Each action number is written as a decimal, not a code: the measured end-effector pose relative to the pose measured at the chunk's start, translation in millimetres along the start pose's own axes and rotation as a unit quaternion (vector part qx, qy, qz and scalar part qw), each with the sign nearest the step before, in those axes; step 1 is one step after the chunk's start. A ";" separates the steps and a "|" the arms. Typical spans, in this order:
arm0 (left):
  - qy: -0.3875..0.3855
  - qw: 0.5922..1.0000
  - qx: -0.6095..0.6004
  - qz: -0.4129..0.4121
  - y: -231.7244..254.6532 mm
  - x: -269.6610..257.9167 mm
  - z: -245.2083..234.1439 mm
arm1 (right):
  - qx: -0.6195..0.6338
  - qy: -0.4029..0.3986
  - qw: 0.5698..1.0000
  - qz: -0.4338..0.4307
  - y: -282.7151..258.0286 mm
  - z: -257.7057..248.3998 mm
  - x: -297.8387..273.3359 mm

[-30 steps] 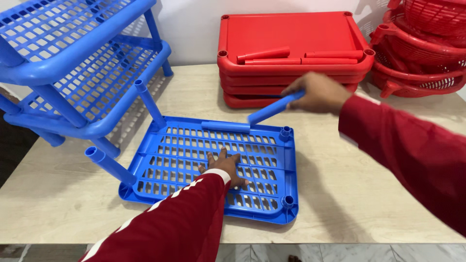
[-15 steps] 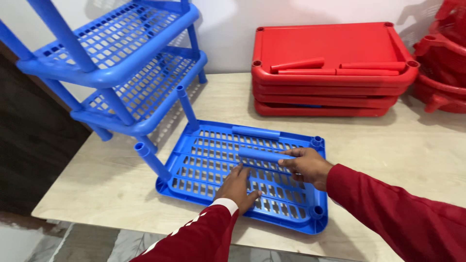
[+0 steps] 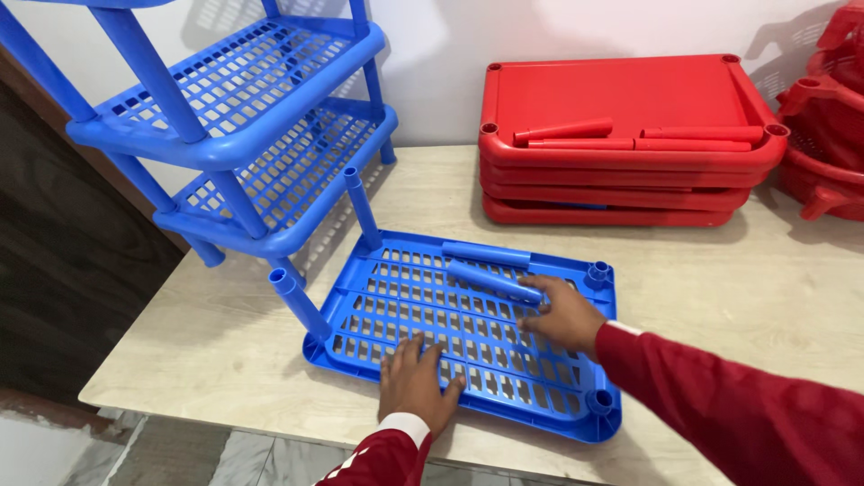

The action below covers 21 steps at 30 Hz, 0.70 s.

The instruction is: The person disassembles a red plastic stool by removing its legs and stacking it with other stools. Then, the person disassembles a blue three-tier plastic rack by removing its shelves and legs, stacks the parts, and reassembles the rack by inserting the legs and shelves back into place.

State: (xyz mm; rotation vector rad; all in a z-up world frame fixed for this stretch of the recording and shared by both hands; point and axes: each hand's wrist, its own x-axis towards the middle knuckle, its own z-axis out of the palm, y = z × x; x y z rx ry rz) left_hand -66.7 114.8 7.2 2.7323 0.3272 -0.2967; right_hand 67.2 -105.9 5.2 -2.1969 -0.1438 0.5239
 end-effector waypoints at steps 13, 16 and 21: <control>-0.015 1.000 -0.028 0.002 12.4 -1.9 -6.8 | -0.326 -0.091 0.939 -0.058 -37.2 49.8 -61.9; -0.026 0.999 -0.039 0.003 12.8 0.0 -6.5 | -0.324 -0.091 0.940 -0.062 -33.6 45.4 -63.9; -0.022 0.997 -0.051 0.047 15.3 2.6 1.4 | -0.310 -0.058 0.946 -0.074 -25.4 37.2 -64.6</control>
